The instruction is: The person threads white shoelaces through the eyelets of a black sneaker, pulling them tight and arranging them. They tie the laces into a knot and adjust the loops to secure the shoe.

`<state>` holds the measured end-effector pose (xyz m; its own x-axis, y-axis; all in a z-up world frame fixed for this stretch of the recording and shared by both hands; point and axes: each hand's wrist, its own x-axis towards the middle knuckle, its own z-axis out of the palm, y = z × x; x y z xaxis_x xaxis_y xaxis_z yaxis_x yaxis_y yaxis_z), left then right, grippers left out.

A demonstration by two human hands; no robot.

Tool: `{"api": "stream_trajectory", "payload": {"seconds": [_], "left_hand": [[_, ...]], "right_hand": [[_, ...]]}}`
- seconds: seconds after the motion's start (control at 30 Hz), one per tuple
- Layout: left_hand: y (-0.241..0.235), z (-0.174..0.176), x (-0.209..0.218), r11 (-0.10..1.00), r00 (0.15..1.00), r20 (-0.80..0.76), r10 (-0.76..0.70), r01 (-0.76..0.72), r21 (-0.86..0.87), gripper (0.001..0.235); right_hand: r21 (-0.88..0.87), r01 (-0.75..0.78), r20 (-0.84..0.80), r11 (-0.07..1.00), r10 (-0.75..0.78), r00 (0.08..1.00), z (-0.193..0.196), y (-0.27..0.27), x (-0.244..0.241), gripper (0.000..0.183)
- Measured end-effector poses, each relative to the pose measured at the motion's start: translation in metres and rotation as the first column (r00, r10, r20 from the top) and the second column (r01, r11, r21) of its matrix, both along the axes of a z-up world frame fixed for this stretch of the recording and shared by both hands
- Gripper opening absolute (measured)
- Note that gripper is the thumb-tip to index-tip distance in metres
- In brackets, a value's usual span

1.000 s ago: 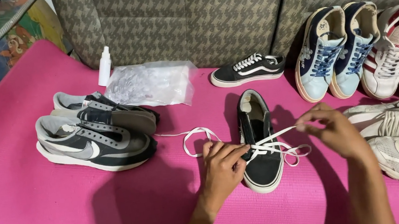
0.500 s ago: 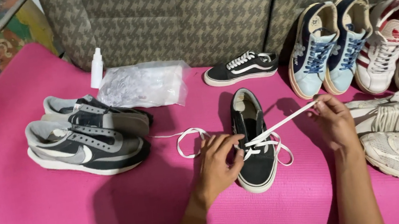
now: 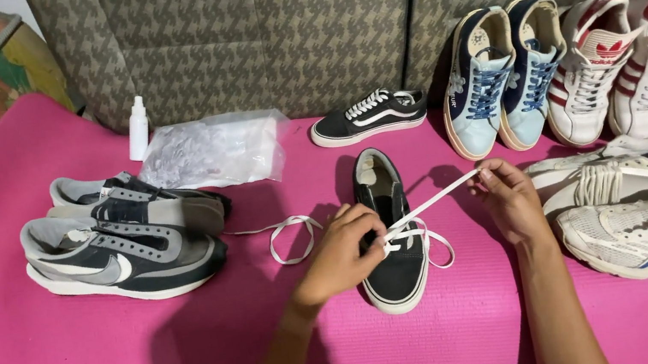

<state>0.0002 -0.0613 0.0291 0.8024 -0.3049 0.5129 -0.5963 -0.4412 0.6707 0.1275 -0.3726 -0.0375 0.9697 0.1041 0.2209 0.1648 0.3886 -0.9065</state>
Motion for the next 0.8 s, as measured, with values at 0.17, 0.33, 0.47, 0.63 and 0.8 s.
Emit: {"api": "stream_trajectory", "payload": {"seconds": [0.17, 0.33, 0.47, 0.63, 0.8], "left_hand": [[0.023, 0.017, -0.005, 0.972, 0.957, -0.197, -0.214, 0.189, -0.138, 0.013], [0.035, 0.053, -0.008, 0.985, 0.864, -0.480, -0.149, 0.175, 0.008, 0.029], [0.043, 0.050, -0.014, 0.953, 0.929, -0.290, -0.232, 0.276, 0.123, 0.017], [0.039, 0.021, -0.020, 0.908, 0.944, -0.144, -0.298, 0.327, 0.261, 0.028], [0.037, 0.009, -0.018, 0.918, 0.915, -0.146, -0.377, 0.390, 0.074, 0.008]], "right_hand": [[-0.008, -0.017, 0.001, 1.000, 0.017, 1.000, 0.001, 0.002, 0.000, 0.011], [-0.024, -0.023, 0.038, 0.999, 0.024, 0.999, 0.003, 0.002, -0.002, 0.011], [-0.020, -0.013, 0.009, 1.000, 0.013, 1.000, 0.005, 0.003, -0.002, 0.011], [-0.037, -0.010, -0.004, 0.999, 0.010, 1.000, 0.004, 0.003, -0.003, 0.011], [-0.016, -0.007, -0.011, 1.000, 0.007, 1.000, 0.012, 0.005, -0.009, 0.011]]}}
